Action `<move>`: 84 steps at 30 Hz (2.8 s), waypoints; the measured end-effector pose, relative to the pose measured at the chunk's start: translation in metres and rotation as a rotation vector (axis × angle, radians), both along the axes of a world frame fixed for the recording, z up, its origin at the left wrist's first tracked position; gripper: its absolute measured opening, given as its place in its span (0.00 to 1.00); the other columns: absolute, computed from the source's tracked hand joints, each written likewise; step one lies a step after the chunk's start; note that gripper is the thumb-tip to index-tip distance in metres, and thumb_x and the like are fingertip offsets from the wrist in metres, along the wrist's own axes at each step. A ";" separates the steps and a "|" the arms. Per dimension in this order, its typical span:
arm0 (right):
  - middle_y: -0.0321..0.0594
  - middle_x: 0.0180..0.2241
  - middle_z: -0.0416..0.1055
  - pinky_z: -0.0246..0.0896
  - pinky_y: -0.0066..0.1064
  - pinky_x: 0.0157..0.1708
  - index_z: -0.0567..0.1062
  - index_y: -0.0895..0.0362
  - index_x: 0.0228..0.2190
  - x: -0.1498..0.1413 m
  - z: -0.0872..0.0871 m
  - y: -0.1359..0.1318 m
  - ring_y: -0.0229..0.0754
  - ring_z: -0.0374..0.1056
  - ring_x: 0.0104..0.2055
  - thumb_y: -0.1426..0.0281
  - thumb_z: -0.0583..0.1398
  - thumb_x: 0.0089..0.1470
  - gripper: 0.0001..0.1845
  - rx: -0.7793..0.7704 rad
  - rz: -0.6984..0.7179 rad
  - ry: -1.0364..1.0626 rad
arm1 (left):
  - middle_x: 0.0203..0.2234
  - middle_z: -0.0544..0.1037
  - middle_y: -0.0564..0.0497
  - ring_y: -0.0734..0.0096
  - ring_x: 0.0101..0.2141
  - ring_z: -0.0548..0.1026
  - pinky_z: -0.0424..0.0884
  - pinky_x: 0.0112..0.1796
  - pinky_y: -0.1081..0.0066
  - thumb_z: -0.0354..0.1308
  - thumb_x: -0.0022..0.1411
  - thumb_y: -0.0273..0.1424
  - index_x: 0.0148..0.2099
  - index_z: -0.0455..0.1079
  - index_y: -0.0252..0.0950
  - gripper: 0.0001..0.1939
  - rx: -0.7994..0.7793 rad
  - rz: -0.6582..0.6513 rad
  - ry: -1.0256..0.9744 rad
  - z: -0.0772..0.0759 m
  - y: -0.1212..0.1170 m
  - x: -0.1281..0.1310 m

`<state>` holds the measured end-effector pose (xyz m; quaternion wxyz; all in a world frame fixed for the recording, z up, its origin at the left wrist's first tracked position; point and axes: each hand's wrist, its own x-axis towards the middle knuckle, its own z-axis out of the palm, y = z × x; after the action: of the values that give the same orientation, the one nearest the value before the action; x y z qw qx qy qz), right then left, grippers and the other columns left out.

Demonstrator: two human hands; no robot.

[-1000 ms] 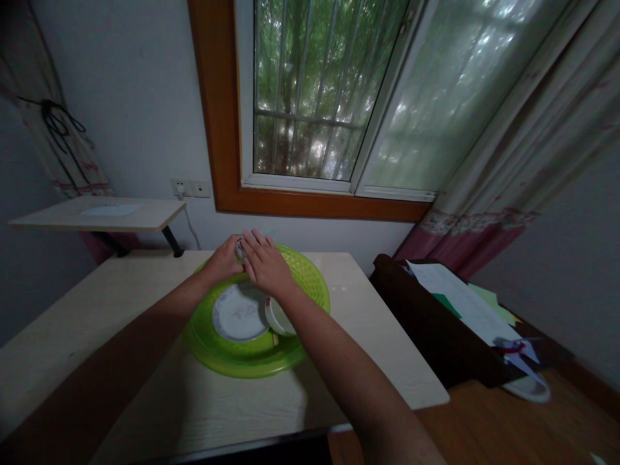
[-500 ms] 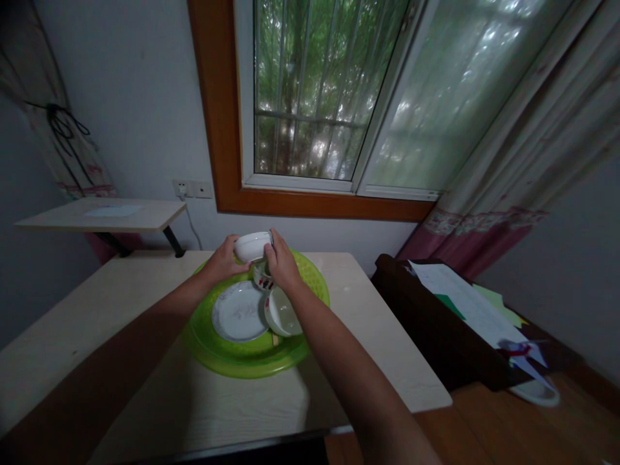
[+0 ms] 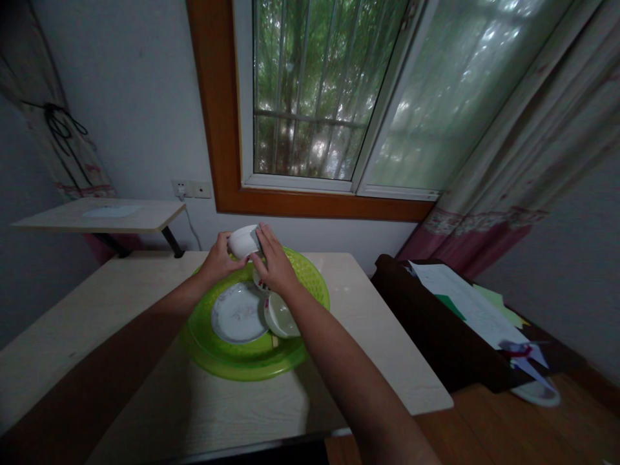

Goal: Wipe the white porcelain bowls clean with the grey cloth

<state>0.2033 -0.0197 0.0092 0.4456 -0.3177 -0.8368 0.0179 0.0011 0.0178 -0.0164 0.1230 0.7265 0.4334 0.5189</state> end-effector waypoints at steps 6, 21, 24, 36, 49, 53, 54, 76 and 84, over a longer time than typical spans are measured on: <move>0.49 0.71 0.48 0.42 0.49 0.71 0.49 0.53 0.69 0.007 -0.012 0.013 0.50 0.46 0.73 0.51 0.55 0.64 0.40 -0.233 0.001 0.226 | 0.46 0.73 0.44 0.63 0.41 0.76 0.74 0.37 0.66 0.70 0.46 0.38 0.53 0.55 0.39 0.37 -0.044 -0.017 -0.135 0.003 0.000 -0.002; 0.50 0.60 0.61 0.54 0.49 0.65 0.58 0.51 0.66 0.017 -0.013 0.019 0.52 0.58 0.63 0.54 0.61 0.60 0.38 -0.105 -0.052 0.207 | 0.53 0.68 0.40 0.56 0.52 0.71 0.76 0.45 0.61 0.68 0.50 0.38 0.58 0.57 0.39 0.36 -0.100 -0.187 -0.106 0.004 -0.003 0.003; 0.51 0.61 0.60 0.52 0.51 0.66 0.57 0.52 0.66 0.020 -0.011 0.018 0.54 0.57 0.64 0.55 0.60 0.62 0.37 -0.037 -0.069 0.052 | 0.52 0.68 0.42 0.57 0.52 0.70 0.75 0.45 0.61 0.68 0.50 0.38 0.57 0.60 0.38 0.34 -0.018 -0.173 0.023 0.005 -0.003 0.001; 0.47 0.73 0.37 0.39 0.54 0.71 0.46 0.54 0.70 0.004 0.001 -0.005 0.52 0.31 0.75 0.61 0.53 0.67 0.37 0.110 -0.065 -0.184 | 0.50 0.72 0.44 0.57 0.50 0.73 0.72 0.49 0.59 0.69 0.48 0.35 0.56 0.59 0.38 0.35 0.044 -0.050 0.111 0.005 -0.002 0.002; 0.46 0.72 0.43 0.42 0.49 0.72 0.49 0.56 0.70 0.006 -0.004 0.005 0.46 0.41 0.74 0.61 0.45 0.70 0.31 -0.040 -0.134 -0.014 | 0.46 0.74 0.44 0.58 0.45 0.76 0.73 0.44 0.62 0.69 0.48 0.38 0.54 0.59 0.37 0.34 0.021 -0.032 0.091 0.007 -0.004 0.005; 0.49 0.71 0.49 0.44 0.48 0.71 0.50 0.58 0.70 0.011 -0.011 0.012 0.47 0.45 0.73 0.58 0.44 0.70 0.32 -0.110 -0.149 0.041 | 0.46 0.75 0.44 0.58 0.45 0.76 0.74 0.43 0.62 0.69 0.48 0.39 0.54 0.59 0.37 0.34 0.012 -0.041 0.100 0.007 -0.004 0.004; 0.48 0.71 0.48 0.44 0.48 0.71 0.50 0.57 0.70 0.011 -0.011 0.011 0.46 0.45 0.73 0.59 0.44 0.70 0.32 -0.094 -0.143 0.033 | 0.45 0.75 0.44 0.58 0.45 0.76 0.74 0.43 0.62 0.69 0.48 0.39 0.54 0.59 0.37 0.34 0.011 -0.041 0.104 0.007 -0.003 0.003; 0.40 0.72 0.43 0.42 0.49 0.72 0.49 0.53 0.70 0.003 0.001 -0.002 0.45 0.37 0.75 0.65 0.46 0.70 0.30 0.069 -0.054 -0.137 | 0.43 0.75 0.46 0.63 0.40 0.76 0.74 0.38 0.66 0.69 0.47 0.40 0.52 0.59 0.38 0.34 0.005 0.009 0.031 0.005 0.001 0.002; 0.39 0.72 0.45 0.42 0.51 0.72 0.52 0.52 0.69 0.002 0.006 -0.005 0.47 0.37 0.75 0.65 0.49 0.69 0.30 0.134 -0.067 -0.235 | 0.40 0.76 0.47 0.65 0.36 0.76 0.73 0.35 0.67 0.69 0.46 0.38 0.51 0.59 0.37 0.33 -0.050 0.036 -0.019 0.009 -0.001 0.001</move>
<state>0.2052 -0.0244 0.0151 0.3653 -0.3149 -0.8714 -0.0902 0.0024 0.0172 -0.0078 0.1356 0.7104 0.4580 0.5169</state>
